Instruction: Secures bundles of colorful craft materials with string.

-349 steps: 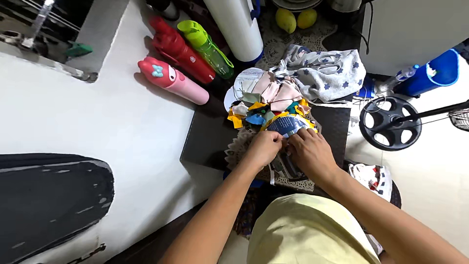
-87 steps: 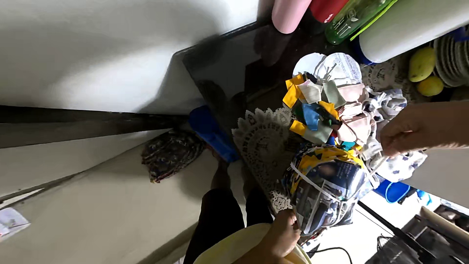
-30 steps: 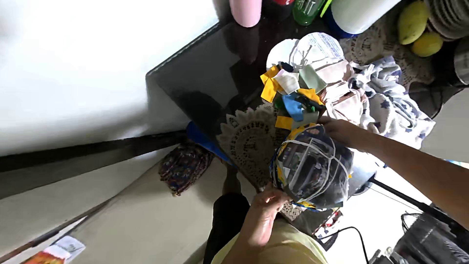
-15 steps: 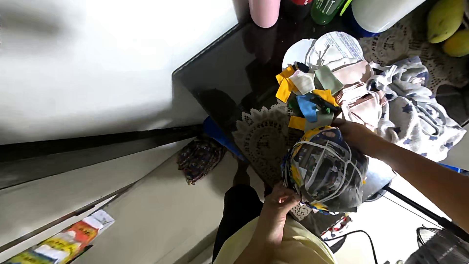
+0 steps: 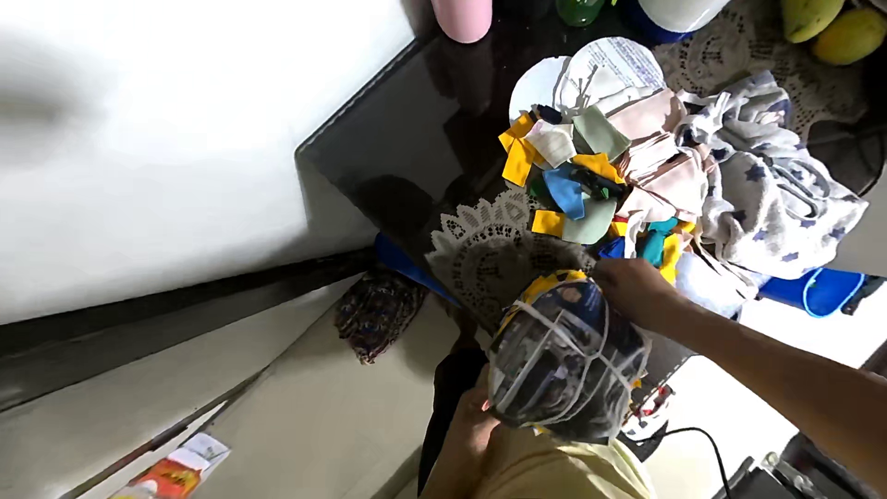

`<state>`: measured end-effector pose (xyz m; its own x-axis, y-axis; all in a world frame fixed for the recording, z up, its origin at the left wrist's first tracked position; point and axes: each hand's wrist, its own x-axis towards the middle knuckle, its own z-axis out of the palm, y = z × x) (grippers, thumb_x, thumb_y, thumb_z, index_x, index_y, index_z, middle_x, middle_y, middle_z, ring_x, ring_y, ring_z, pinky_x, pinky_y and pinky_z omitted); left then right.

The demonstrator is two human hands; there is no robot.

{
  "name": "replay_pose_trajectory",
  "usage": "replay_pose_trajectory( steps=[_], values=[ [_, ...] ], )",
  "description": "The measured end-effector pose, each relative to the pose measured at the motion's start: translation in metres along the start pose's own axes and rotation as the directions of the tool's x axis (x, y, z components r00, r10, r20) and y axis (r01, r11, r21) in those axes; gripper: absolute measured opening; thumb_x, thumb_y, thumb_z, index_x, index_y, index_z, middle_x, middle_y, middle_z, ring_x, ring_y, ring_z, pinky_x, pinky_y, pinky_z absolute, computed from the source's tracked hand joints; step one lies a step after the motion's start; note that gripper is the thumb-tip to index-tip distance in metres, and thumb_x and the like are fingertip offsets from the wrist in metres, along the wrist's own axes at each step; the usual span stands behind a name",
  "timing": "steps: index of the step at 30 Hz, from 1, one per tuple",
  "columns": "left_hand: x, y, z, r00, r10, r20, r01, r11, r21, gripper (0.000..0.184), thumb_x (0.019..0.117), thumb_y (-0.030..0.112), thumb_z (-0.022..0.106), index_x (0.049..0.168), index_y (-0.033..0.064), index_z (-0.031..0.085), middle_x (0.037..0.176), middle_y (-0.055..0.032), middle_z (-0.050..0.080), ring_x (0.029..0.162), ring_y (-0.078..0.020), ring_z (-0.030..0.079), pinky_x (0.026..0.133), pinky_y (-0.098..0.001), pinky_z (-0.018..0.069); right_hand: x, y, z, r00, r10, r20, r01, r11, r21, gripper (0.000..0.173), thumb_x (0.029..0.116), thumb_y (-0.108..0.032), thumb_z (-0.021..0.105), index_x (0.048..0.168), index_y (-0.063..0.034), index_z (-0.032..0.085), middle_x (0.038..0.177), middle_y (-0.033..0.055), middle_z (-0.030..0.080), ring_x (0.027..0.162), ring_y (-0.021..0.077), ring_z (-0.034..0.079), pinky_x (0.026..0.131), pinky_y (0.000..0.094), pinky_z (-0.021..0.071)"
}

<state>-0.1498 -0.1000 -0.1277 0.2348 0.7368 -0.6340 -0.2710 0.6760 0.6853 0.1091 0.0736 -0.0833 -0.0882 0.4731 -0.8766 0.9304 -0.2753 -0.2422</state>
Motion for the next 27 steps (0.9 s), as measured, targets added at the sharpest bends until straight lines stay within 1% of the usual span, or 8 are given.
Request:
replay_pose_trajectory(
  steps=[2,5,9,14,18,21,24,27],
  values=[
    [0.0,-0.004,-0.005,1.0,-0.02,-0.009,0.02,0.999,-0.038,0.033,0.0879,-0.011,0.056,0.112,0.0078,0.07,0.108,0.013,0.073,0.103,0.0053,0.065,0.093,-0.0189,0.0542,-0.002,-0.005,0.002,1.0,-0.005,-0.006,0.005,1.0,-0.002,0.028,0.1075,-0.013,0.046,0.114,0.0056,0.066,0.112,0.0262,0.067,0.111,0.0427,0.063,0.094,0.0612,0.0473],
    [0.002,-0.011,-0.008,0.998,-0.066,0.013,0.067,0.975,-0.213,0.034,0.0876,-0.004,0.061,0.103,0.0213,0.077,0.103,0.0107,0.076,0.098,0.0003,0.069,0.088,-0.0226,0.0575,-0.003,-0.003,0.003,0.999,-0.032,-0.039,0.032,0.999,0.005,0.026,0.1074,-0.012,0.048,0.11,0.0064,0.066,0.108,0.0255,0.067,0.107,0.0415,0.064,0.092,0.0599,0.0481],
    [0.002,-0.011,-0.007,0.994,-0.111,0.015,0.11,0.935,-0.337,0.034,0.0869,-0.007,0.055,0.096,0.0172,0.078,0.097,0.0041,0.077,0.093,-0.0048,0.071,0.089,-0.0277,0.0588,-0.003,-0.002,0.002,0.999,-0.037,0.005,0.037,0.999,-0.006,0.025,0.1072,-0.011,0.049,0.113,0.007,0.066,0.111,0.0257,0.066,0.109,0.0406,0.063,0.094,0.0582,0.0473],
    [0.001,-0.012,-0.021,0.992,-0.122,0.041,0.128,0.909,-0.397,0.028,0.0858,-0.005,0.062,0.093,0.0166,0.079,0.095,0.001,0.077,0.093,-0.0076,0.072,0.089,-0.0297,0.0589,-0.005,0.0,0.01,0.999,0.011,0.045,-0.014,0.998,0.069,0.028,0.1081,-0.013,0.048,0.114,0.0072,0.066,0.108,0.0258,0.066,0.101,0.0372,0.064,0.091,0.0539,0.0486],
    [0.0,-0.014,-0.045,0.987,-0.152,0.061,0.164,0.928,-0.334,0.029,0.0789,-0.003,0.069,0.095,0.0197,0.078,0.095,0.0025,0.077,0.09,-0.0059,0.072,0.083,-0.0277,0.0605,-0.008,-0.004,0.022,0.997,-0.025,0.067,0.016,0.991,0.132,0.029,0.1079,-0.012,0.046,0.118,0.0086,0.064,0.112,0.0268,0.065,0.105,0.0374,0.063,0.093,0.0533,0.0482],
    [-0.004,-0.018,-0.066,0.995,-0.086,0.055,0.095,0.978,-0.184,0.035,0.0778,0.01,0.082,0.109,0.0185,0.068,0.104,0.0075,0.074,0.099,-0.0035,0.069,0.088,-0.0263,0.0584,-0.011,-0.013,0.03,0.996,-0.047,0.082,0.033,0.986,0.164,0.03,0.1075,-0.01,0.046,0.122,0.0092,0.063,0.12,0.0281,0.064,0.115,0.0393,0.061,0.1,0.0548,0.0449],
    [-0.007,-0.018,-0.07,0.998,-0.008,0.062,0.015,0.993,-0.114,0.035,0.0752,0.025,0.087,0.108,0.0271,0.074,0.104,0.0133,0.075,0.099,0.002,0.069,0.088,-0.0215,0.0574,-0.01,-0.014,0.041,0.998,-0.061,0.034,0.052,0.976,0.209,0.029,0.1072,-0.011,0.046,0.118,0.0087,0.065,0.116,0.0267,0.065,0.111,0.0382,0.062,0.097,0.0549,0.0463],
    [-0.012,-0.02,-0.062,0.999,0.0,0.033,0.005,0.989,-0.147,0.033,0.0761,0.024,0.087,0.106,0.0258,0.073,0.104,0.0109,0.075,0.101,0.0003,0.069,0.09,-0.0236,0.0572,-0.011,-0.011,0.043,0.998,-0.043,0.036,0.035,0.976,0.215,0.028,0.1075,-0.013,0.046,0.116,0.0059,0.065,0.114,0.0246,0.065,0.11,0.0381,0.062,0.095,0.0574,0.0466]
  ],
)
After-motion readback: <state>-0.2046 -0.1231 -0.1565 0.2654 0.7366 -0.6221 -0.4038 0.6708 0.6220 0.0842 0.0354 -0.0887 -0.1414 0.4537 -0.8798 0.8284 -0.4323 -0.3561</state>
